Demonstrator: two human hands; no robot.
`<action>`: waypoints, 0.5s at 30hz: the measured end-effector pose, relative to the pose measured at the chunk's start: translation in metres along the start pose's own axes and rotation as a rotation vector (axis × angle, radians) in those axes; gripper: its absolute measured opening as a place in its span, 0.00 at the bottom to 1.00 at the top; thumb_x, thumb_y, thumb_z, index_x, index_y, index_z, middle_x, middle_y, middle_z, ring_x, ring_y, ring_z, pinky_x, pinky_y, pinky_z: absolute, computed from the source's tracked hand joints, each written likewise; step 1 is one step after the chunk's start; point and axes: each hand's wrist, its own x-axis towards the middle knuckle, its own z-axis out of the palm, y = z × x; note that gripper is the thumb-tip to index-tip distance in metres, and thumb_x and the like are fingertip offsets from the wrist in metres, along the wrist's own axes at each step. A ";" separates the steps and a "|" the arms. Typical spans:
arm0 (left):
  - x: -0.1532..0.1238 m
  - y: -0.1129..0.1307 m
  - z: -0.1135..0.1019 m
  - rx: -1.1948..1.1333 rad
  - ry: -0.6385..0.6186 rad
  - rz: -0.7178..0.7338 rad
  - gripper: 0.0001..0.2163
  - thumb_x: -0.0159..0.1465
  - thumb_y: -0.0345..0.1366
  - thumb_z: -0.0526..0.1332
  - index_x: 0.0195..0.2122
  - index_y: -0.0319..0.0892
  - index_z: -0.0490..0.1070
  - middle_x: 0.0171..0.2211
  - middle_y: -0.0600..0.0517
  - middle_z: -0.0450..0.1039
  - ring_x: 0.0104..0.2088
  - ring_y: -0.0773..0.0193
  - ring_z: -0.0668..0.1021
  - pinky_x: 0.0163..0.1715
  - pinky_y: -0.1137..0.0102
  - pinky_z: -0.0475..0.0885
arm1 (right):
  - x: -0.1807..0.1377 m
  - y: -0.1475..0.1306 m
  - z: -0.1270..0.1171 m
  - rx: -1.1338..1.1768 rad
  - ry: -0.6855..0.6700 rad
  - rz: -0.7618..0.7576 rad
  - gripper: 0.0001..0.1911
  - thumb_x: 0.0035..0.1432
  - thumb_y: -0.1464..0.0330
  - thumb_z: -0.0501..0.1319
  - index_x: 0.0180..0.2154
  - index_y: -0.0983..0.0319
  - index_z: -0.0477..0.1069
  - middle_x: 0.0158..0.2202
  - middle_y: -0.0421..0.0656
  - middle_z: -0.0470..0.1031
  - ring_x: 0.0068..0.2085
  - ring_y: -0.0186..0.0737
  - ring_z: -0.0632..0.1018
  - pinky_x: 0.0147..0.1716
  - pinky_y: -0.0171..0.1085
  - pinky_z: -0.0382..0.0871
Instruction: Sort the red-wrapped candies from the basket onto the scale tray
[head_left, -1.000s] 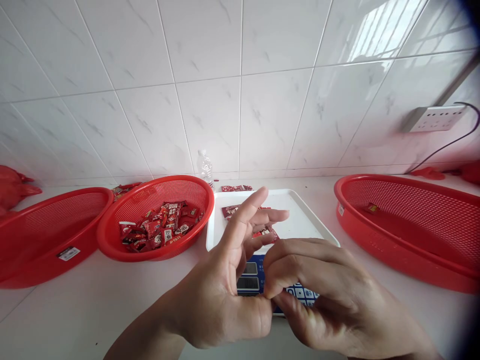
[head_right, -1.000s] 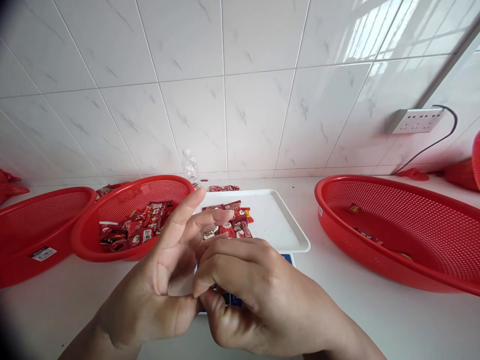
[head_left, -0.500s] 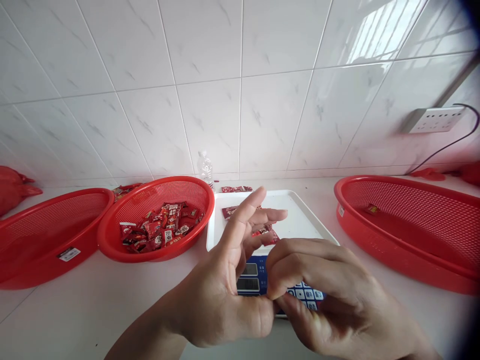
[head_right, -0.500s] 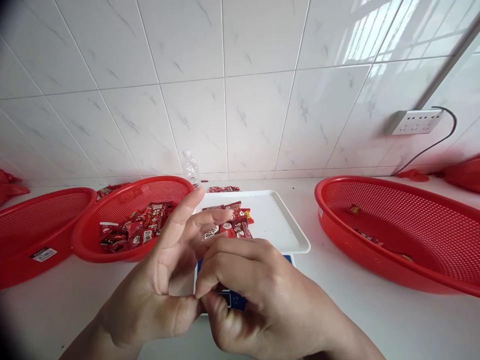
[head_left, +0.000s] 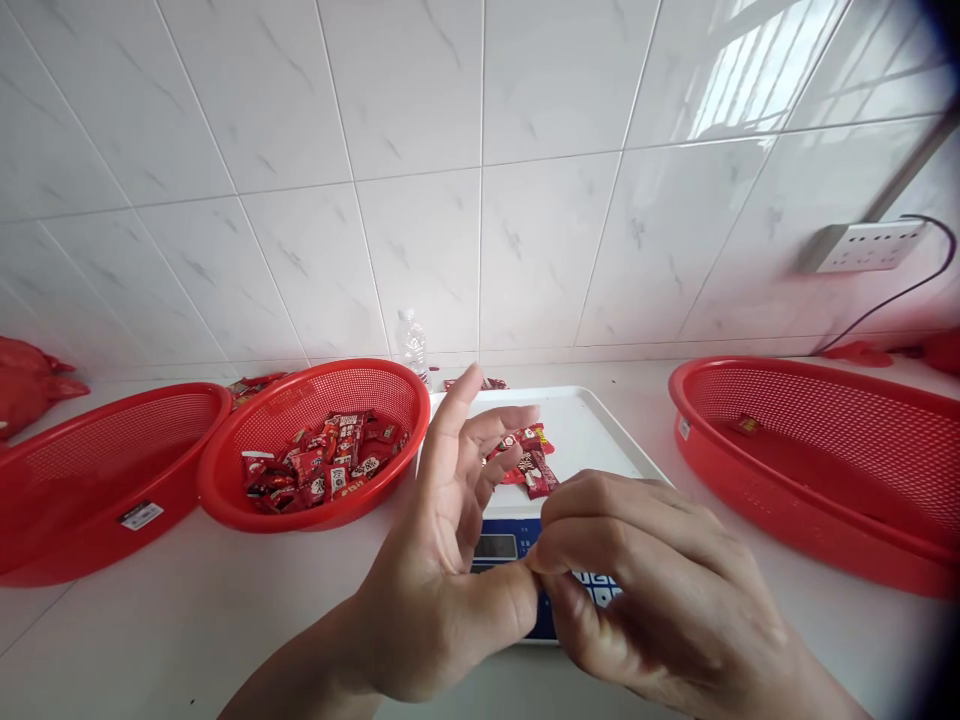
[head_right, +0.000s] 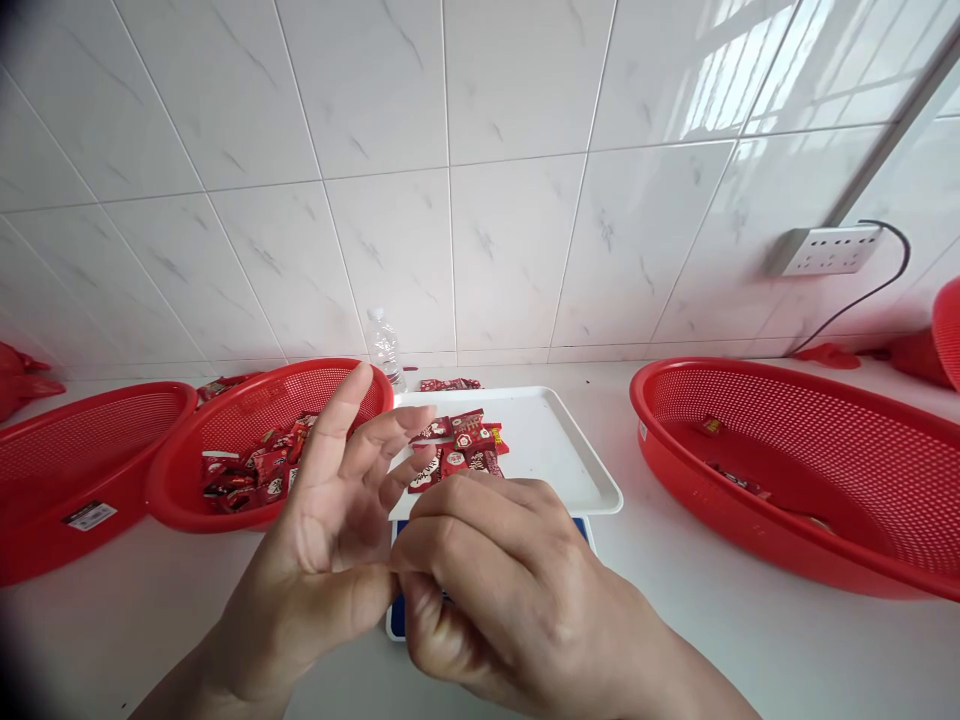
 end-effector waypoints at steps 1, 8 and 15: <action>0.000 0.000 0.000 0.004 0.003 0.004 0.45 0.53 0.29 0.64 0.65 0.62 0.38 0.60 0.51 0.56 0.57 0.53 0.65 0.57 0.55 0.63 | 0.000 0.000 0.000 -0.002 -0.001 0.000 0.07 0.54 0.79 0.55 0.33 0.62 0.65 0.27 0.39 0.70 0.26 0.31 0.70 0.24 0.31 0.65; -0.001 -0.002 0.000 0.007 -0.009 0.029 0.44 0.54 0.29 0.64 0.65 0.63 0.38 0.60 0.52 0.56 0.58 0.54 0.64 0.59 0.55 0.59 | -0.002 0.000 0.000 -0.008 0.001 -0.010 0.07 0.53 0.79 0.55 0.33 0.61 0.65 0.26 0.39 0.70 0.27 0.32 0.70 0.24 0.32 0.65; -0.002 -0.010 0.001 0.069 0.037 0.128 0.42 0.57 0.27 0.63 0.65 0.63 0.40 0.60 0.52 0.57 0.59 0.54 0.64 0.60 0.54 0.60 | -0.002 -0.001 -0.002 -0.097 -0.036 0.038 0.07 0.55 0.78 0.53 0.32 0.61 0.65 0.25 0.37 0.70 0.25 0.31 0.71 0.22 0.31 0.63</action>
